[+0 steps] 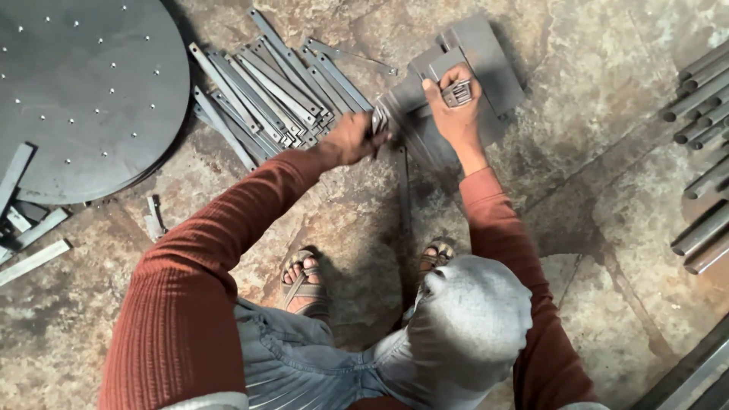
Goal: Sort and arrange various metal strips and components on a workshop floor.
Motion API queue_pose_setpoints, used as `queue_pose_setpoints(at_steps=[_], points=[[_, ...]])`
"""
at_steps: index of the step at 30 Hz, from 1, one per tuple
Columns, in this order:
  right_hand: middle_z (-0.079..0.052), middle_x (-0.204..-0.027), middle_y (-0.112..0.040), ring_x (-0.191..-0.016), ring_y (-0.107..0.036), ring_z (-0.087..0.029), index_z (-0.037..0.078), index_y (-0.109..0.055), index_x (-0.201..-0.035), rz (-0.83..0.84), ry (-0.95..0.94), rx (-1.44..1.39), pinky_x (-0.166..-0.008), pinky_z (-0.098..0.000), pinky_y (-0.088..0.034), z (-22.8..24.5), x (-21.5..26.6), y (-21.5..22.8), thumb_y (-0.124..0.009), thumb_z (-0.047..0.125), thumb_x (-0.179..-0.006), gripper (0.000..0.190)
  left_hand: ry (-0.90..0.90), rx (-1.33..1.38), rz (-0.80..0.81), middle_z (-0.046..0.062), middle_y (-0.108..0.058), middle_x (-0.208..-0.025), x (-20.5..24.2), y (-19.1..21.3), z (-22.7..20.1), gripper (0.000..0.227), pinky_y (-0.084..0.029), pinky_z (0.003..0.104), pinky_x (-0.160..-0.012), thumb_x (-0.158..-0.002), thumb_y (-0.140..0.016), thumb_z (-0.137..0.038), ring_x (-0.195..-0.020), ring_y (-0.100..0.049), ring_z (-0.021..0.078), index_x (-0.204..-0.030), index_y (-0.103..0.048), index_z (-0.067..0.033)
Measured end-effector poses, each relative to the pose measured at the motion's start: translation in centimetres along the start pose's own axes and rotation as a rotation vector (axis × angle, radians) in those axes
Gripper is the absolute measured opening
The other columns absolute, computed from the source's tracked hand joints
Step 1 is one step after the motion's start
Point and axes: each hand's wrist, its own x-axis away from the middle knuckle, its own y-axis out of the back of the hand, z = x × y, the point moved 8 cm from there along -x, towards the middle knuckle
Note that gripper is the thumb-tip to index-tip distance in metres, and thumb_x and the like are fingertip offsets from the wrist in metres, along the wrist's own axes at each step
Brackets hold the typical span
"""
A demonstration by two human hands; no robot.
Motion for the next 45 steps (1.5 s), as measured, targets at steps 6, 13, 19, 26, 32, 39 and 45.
queue_pose_setpoints(at_steps=[6, 13, 19, 26, 32, 39, 45], points=[[0.000, -0.074, -0.045, -0.069, -0.040, -0.011, 0.005, -0.047, -0.081, -0.035, 0.066, 0.076, -0.063, -0.0308, -0.041, 0.7, -0.3, -0.6, -0.082, 0.007, -0.095, 0.037, -0.260, 0.008, -0.301, 0.025, -0.072, -0.093, -2.2, 5.1, -3.4, 0.045, -0.057, 0.046, -0.084, -0.097, -0.070, -0.035, -0.091, -0.073, 0.0383, -0.114, -0.059, 0.0053], [0.002, -0.067, -0.046, -0.064, -0.042, -0.009, 0.006, -0.045, -0.076, -0.058, -0.005, 0.056, -0.059, -0.0291, -0.041, 2.5, 0.0, 2.1, -0.076, 0.002, -0.093, 0.035, -0.328, 0.025, -0.361, 0.027, -0.072, -0.094, -2.8, 7.6, -7.7, 0.043, -0.057, 0.047, -0.081, -0.097, -0.072, -0.033, -0.090, -0.072, 0.0413, -0.110, -0.061, 0.0060], [0.003, -0.070, -0.047, -0.065, -0.046, -0.007, 0.007, -0.045, -0.077, 0.033, -0.097, -0.093, -0.060, -0.0267, -0.042, 1.6, 2.2, 4.0, -0.078, 0.007, -0.095, 0.037, -0.324, 0.016, -0.247, 0.027, -0.072, -0.096, -4.7, 5.4, -11.4, 0.043, -0.057, 0.047, -0.082, -0.097, -0.073, -0.035, -0.092, -0.073, 0.0393, -0.110, -0.064, 0.0044], [0.003, -0.079, -0.046, -0.074, -0.040, -0.009, 0.007, -0.047, -0.082, 0.100, -0.029, -0.048, -0.069, -0.0271, -0.039, 1.4, 2.9, 4.0, -0.086, 0.015, -0.094, 0.041, -0.411, -0.076, -0.074, 0.028, -0.071, -0.104, -7.4, 0.7, -10.5, 0.039, -0.054, 0.050, -0.091, -0.088, -0.074, -0.018, -0.099, -0.069, 0.0405, -0.119, -0.063, 0.0032], [0.002, -0.080, -0.048, -0.075, -0.043, -0.009, 0.008, -0.047, -0.083, 0.109, -0.082, -0.053, -0.070, -0.0273, -0.040, 1.0, 3.4, 4.2, -0.087, 0.018, -0.094, 0.043, -0.367, -0.169, -0.013, 0.025, -0.067, -0.093, -6.7, 0.7, -10.9, 0.035, -0.054, 0.053, -0.085, -0.092, -0.073, -0.022, -0.090, -0.066, 0.0410, -0.111, -0.061, 0.0043], [0.001, -0.082, -0.052, -0.078, -0.046, -0.009, 0.008, -0.047, -0.086, 0.113, -0.111, -0.089, -0.073, -0.0271, -0.044, 1.1, 3.8, 4.3, -0.085, 0.017, -0.095, 0.040, -0.188, -0.209, 0.184, 0.023, -0.068, -0.091, -6.2, 0.4, -10.9, 0.037, -0.059, 0.044, -0.085, -0.102, -0.061, -0.031, -0.087, -0.071, 0.0364, -0.120, -0.058, 0.0010], [0.001, -0.083, -0.053, -0.079, -0.049, -0.009, 0.008, -0.047, -0.088, 0.137, -0.093, -0.136, -0.074, -0.0271, -0.045, 0.9, 3.9, 4.4, -0.084, 0.015, -0.097, 0.038, -0.513, -0.292, -0.046, 0.023, -0.070, -0.091, -6.7, 0.1, -11.6, 0.053, -0.060, 0.050, -0.072, -0.089, -0.073, -0.021, -0.080, -0.067, 0.0351, -0.133, -0.057, 0.0022]])
